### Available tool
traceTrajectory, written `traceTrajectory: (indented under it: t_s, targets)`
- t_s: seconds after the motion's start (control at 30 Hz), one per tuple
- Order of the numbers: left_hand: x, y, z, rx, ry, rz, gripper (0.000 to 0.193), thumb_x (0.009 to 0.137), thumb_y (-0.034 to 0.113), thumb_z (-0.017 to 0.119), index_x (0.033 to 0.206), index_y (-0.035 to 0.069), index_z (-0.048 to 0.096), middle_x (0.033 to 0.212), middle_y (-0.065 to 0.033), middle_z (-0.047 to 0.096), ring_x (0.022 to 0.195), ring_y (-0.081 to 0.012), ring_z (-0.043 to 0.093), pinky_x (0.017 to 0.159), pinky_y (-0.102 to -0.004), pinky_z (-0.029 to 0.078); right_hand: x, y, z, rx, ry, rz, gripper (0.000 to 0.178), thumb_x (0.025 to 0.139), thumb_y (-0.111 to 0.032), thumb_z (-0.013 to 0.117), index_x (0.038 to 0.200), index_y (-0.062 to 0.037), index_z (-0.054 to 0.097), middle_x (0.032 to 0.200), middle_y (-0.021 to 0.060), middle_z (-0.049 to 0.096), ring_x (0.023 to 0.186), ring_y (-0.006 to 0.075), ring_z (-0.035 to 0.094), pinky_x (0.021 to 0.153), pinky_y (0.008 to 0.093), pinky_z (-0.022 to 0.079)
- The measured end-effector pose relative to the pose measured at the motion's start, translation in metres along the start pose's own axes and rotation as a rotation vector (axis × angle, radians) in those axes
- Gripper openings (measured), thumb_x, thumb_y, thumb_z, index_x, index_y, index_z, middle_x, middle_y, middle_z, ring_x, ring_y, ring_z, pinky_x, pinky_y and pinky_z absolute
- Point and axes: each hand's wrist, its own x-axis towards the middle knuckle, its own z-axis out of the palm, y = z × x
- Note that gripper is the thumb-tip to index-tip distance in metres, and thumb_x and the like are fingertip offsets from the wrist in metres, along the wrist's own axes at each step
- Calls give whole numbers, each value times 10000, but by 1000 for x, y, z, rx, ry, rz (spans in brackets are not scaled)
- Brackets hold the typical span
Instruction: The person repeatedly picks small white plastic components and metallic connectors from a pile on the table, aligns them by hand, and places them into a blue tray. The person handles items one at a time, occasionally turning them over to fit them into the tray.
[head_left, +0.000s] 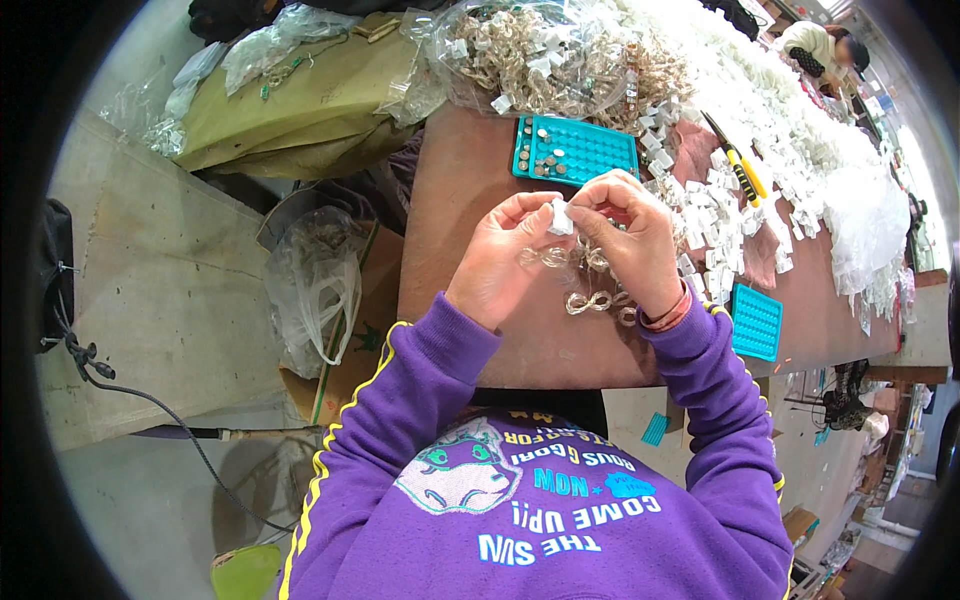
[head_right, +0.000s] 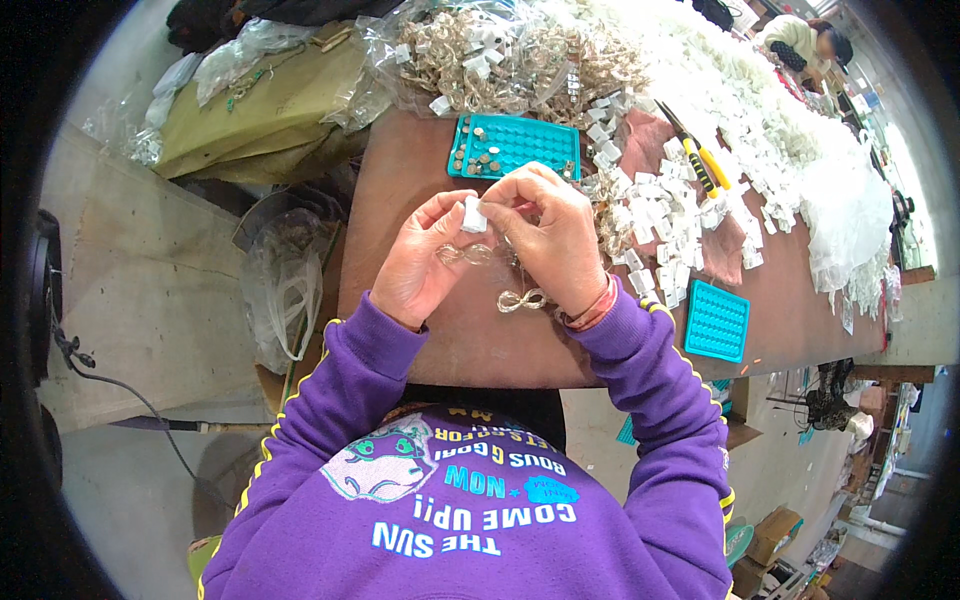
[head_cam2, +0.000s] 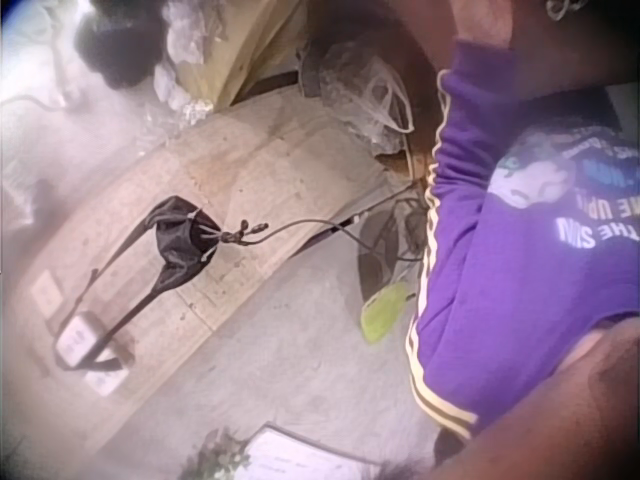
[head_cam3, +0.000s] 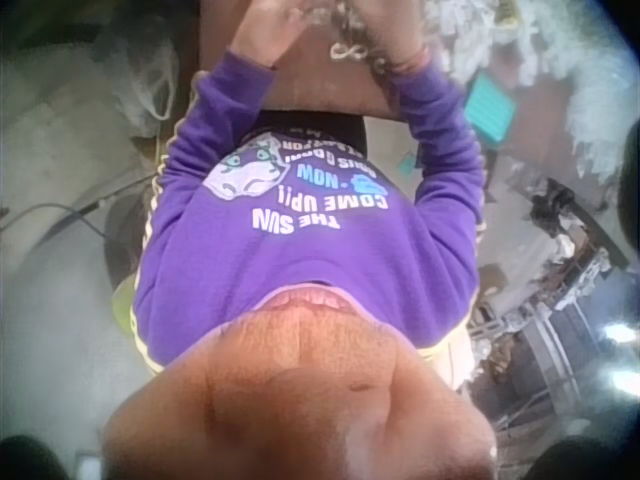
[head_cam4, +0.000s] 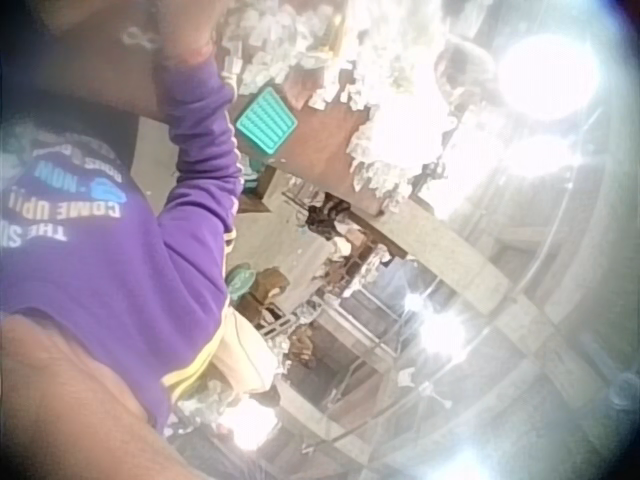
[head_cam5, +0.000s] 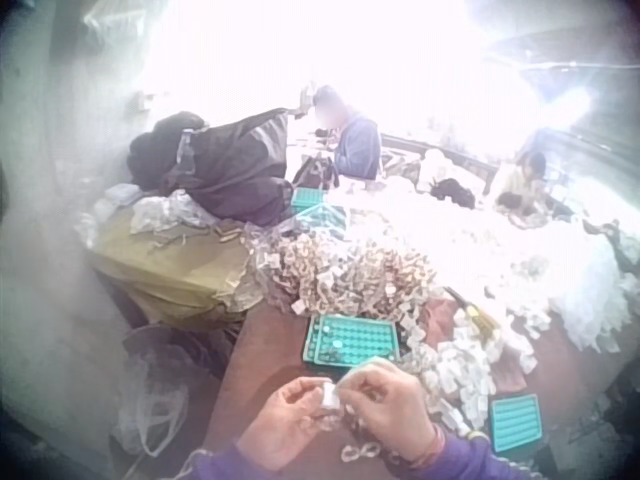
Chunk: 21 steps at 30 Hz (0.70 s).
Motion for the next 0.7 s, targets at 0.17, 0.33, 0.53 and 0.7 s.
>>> traceTrajectory:
  t_s: [0.17,0.33,0.53,0.7]
  targets:
    - [-1,0,-1,75,6,-15,257,949,174,633,1146,13,598,1028,-83,664,902,-181,663,822,-313,544,-4,6,0,-25,-2,-22,66,788,-20,715,835,-7,670,792,58,621,689,126,583,605,257,459]
    - [-2,1,2,63,-30,-24,237,957,175,617,1146,33,606,1019,-71,669,907,-181,669,798,-312,554,-5,1,-7,-54,-18,-26,55,803,-3,695,828,-5,646,785,88,618,666,175,594,587,276,472]
    - [-5,3,4,65,21,-52,248,958,170,617,1153,18,590,1050,-75,655,932,-168,649,834,-307,536,-6,-10,-3,-148,-80,-239,65,802,49,645,834,13,602,827,114,603,704,230,617,619,297,503]
    - [-2,1,3,107,-21,-18,254,962,186,609,1154,21,592,1028,-75,661,911,-171,659,801,-317,540,-11,-9,-1,-75,17,-69,63,809,48,642,833,15,595,828,126,609,709,247,620,641,311,509]
